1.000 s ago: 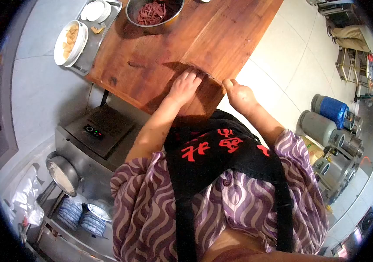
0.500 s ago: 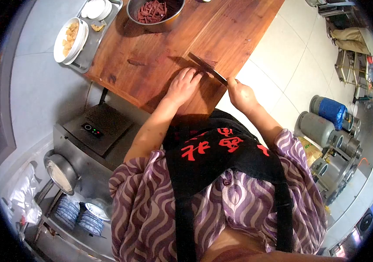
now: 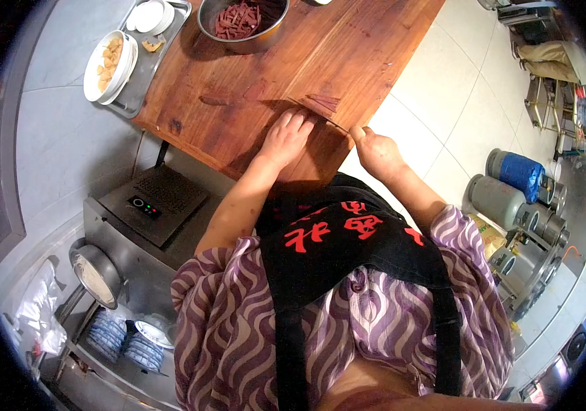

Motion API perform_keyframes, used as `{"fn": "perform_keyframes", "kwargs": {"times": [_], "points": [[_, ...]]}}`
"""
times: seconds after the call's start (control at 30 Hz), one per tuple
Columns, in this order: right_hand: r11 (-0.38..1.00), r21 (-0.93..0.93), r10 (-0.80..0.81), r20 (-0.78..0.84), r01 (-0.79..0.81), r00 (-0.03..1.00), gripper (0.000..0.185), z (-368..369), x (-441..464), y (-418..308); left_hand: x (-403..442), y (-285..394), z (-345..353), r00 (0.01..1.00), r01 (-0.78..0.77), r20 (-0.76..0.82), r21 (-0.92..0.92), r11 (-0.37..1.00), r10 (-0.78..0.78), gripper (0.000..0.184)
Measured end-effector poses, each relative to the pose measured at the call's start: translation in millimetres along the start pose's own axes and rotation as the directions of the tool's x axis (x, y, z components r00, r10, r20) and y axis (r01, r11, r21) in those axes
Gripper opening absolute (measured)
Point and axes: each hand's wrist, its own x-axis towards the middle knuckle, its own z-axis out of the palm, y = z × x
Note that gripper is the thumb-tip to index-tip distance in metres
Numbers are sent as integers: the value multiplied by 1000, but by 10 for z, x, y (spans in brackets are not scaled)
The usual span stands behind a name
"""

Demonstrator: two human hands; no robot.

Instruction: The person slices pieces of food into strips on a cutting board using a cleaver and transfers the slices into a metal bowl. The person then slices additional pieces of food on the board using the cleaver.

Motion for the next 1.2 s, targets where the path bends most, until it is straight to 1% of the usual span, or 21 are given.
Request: {"fn": "perform_keyframes", "kwargs": {"times": [0.17,0.3,0.37,0.4,0.5,0.57,0.6,0.7,0.8,0.9,1.03,1.07,1.2], "points": [[1000,6,17,42,-18,999,16,-30,22,0,21,6,-7,998,-23,-55,1,1000,23,30],[999,24,38,25,-39,999,16,-57,19,-6,12,-10,14,998,-6,-55,-11,1000,5,29],[998,44,56,-16,-56,998,16,-28,35,36,11,-38,19,987,-9,-159,-37,999,3,27],[995,80,69,-48,-65,996,16,-36,43,60,20,-43,-10,978,-13,-211,-50,999,2,26],[977,192,117,-127,-91,985,14,-31,46,137,-51,-63,-135,982,77,-166,-74,994,-88,30],[961,259,145,-167,-99,975,14,-1,50,198,-96,-96,-113,983,64,-165,-88,994,-77,31],[938,326,180,-170,-117,969,15,-25,50,202,-98,-93,-117,985,59,-154,-95,994,-74,31],[901,399,249,-146,-173,957,17,67,58,279,-55,-62,-107,987,52,-148,-96,994,-66,32],[881,440,264,-147,-176,953,16,60,41,283,48,-9,-75,984,25,-175,-81,996,-38,34],[901,409,227,-168,-141,959,15,37,13,235,111,31,-40,984,-5,-177,-53,999,-5,34],[966,254,92,-174,-45,980,12,51,-40,180,84,34,11,988,13,-151,-54,998,-21,32],[980,196,47,-144,-18,988,10,43,-48,169,70,28,22,989,15,-145,-48,999,-22,31],[995,103,19,-77,-11,997,12,7,-62,92,55,38,-27,993,14,-119,-23,1000,-16,27]]}}
